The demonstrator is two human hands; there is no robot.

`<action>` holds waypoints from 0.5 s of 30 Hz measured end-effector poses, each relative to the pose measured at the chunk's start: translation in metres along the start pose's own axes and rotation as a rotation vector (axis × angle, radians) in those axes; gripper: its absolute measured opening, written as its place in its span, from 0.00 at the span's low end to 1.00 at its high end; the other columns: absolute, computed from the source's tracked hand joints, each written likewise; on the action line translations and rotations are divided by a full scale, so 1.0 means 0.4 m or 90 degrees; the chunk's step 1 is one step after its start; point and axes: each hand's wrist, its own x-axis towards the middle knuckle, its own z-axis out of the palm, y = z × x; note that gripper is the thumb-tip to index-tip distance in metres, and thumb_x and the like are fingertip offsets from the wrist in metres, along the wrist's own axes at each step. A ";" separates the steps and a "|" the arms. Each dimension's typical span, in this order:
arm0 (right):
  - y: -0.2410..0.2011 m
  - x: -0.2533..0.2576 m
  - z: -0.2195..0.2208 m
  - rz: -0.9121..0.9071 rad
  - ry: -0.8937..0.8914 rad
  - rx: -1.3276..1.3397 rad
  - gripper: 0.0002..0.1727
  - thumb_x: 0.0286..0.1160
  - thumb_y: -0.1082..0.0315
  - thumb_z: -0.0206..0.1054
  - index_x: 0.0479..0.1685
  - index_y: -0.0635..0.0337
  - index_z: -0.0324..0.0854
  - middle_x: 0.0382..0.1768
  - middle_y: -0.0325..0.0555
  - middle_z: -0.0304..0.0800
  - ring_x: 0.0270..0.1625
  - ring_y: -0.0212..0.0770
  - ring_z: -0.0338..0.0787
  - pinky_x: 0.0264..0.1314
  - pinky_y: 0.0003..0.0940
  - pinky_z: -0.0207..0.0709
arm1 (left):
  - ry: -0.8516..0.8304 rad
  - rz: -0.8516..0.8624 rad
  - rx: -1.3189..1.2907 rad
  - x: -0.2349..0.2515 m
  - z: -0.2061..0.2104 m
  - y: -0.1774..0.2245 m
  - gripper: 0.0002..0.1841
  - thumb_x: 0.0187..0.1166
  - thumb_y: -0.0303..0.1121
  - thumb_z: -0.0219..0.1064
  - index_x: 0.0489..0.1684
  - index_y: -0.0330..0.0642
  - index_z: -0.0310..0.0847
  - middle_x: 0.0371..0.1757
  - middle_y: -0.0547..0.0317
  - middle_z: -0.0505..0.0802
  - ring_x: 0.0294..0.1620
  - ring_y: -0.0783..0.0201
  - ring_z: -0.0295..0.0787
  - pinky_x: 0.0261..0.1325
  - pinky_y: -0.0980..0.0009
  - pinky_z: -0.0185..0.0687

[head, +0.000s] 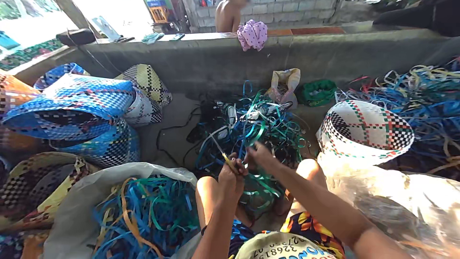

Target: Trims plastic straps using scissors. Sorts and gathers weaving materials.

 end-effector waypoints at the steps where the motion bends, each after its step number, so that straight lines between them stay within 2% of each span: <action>1: 0.025 -0.018 0.038 0.022 -0.065 0.044 0.22 0.96 0.59 0.47 0.74 0.69 0.66 0.41 0.50 0.87 0.36 0.38 0.88 0.43 0.36 0.84 | -0.004 0.052 0.000 0.005 0.002 0.005 0.14 0.95 0.32 0.36 0.63 0.40 0.67 0.24 0.65 0.82 0.19 0.72 0.80 0.26 0.77 0.80; 3: 0.066 -0.053 0.084 0.055 -0.184 0.133 0.27 0.97 0.50 0.36 0.64 0.62 0.72 0.33 0.43 0.84 0.28 0.34 0.85 0.33 0.31 0.82 | 0.010 0.151 0.025 0.023 -0.012 0.027 0.15 0.95 0.30 0.34 0.67 0.41 0.65 0.27 0.67 0.82 0.23 0.73 0.81 0.30 0.76 0.82; 4: 0.076 -0.067 0.088 0.070 -0.244 0.170 0.32 0.95 0.44 0.33 0.58 0.60 0.74 0.29 0.40 0.83 0.26 0.34 0.83 0.31 0.30 0.81 | 0.025 0.191 0.031 0.036 -0.026 0.043 0.15 0.95 0.30 0.34 0.66 0.42 0.64 0.27 0.68 0.82 0.23 0.73 0.81 0.30 0.77 0.82; 5: 0.083 -0.076 0.084 0.070 -0.300 0.186 0.32 0.94 0.41 0.33 0.53 0.58 0.75 0.25 0.38 0.84 0.23 0.31 0.83 0.28 0.27 0.81 | 0.039 0.222 0.028 0.050 -0.041 0.062 0.15 0.94 0.30 0.32 0.64 0.43 0.63 0.27 0.68 0.82 0.23 0.74 0.81 0.30 0.77 0.82; 7: 0.088 -0.086 0.057 0.032 -0.384 0.157 0.20 0.94 0.51 0.46 0.53 0.57 0.75 0.26 0.34 0.82 0.23 0.27 0.82 0.29 0.23 0.81 | 0.074 0.256 0.013 0.069 -0.068 0.109 0.15 0.95 0.30 0.31 0.60 0.44 0.64 0.25 0.70 0.81 0.21 0.73 0.81 0.28 0.77 0.82; 9: 0.077 -0.093 0.023 0.007 -0.402 0.062 0.12 0.90 0.61 0.57 0.53 0.61 0.78 0.26 0.33 0.80 0.24 0.25 0.80 0.30 0.23 0.78 | 0.110 0.279 0.049 0.075 -0.089 0.158 0.13 0.95 0.29 0.33 0.60 0.44 0.64 0.25 0.69 0.82 0.22 0.72 0.82 0.30 0.74 0.85; 10: 0.071 -0.095 0.005 0.008 -0.398 0.000 0.12 0.90 0.62 0.58 0.52 0.63 0.78 0.25 0.33 0.78 0.23 0.25 0.78 0.29 0.23 0.76 | 0.126 0.298 0.109 0.074 -0.103 0.182 0.12 0.94 0.28 0.35 0.63 0.42 0.63 0.28 0.66 0.84 0.26 0.70 0.86 0.36 0.71 0.89; 11: 0.071 -0.092 -0.014 0.019 -0.387 -0.075 0.13 0.91 0.61 0.57 0.52 0.64 0.78 0.25 0.35 0.76 0.22 0.27 0.76 0.29 0.24 0.74 | 0.133 0.328 0.210 0.068 -0.119 0.201 0.13 0.93 0.26 0.39 0.69 0.38 0.61 0.37 0.61 0.89 0.35 0.68 0.91 0.44 0.69 0.91; 13: 0.089 -0.073 -0.040 0.052 -0.347 -0.235 0.18 0.92 0.58 0.56 0.52 0.67 0.78 0.25 0.41 0.77 0.22 0.32 0.76 0.29 0.30 0.75 | 0.104 0.400 0.522 0.049 -0.154 0.226 0.22 0.88 0.23 0.47 0.80 0.27 0.53 0.62 0.48 0.89 0.57 0.65 0.91 0.61 0.66 0.86; 14: 0.094 -0.065 -0.044 0.072 -0.331 -0.304 0.20 0.92 0.56 0.56 0.53 0.68 0.79 0.26 0.45 0.79 0.23 0.35 0.77 0.31 0.33 0.76 | 0.064 0.423 0.680 0.032 -0.164 0.229 0.25 0.85 0.24 0.52 0.80 0.23 0.54 0.67 0.44 0.88 0.59 0.62 0.90 0.62 0.62 0.85; 15: 0.089 -0.062 -0.042 0.097 -0.332 -0.355 0.21 0.93 0.56 0.55 0.55 0.69 0.79 0.29 0.48 0.80 0.25 0.38 0.78 0.35 0.37 0.77 | 0.006 0.420 0.794 0.006 -0.159 0.223 0.26 0.82 0.27 0.56 0.78 0.23 0.59 0.65 0.42 0.89 0.54 0.60 0.91 0.56 0.59 0.86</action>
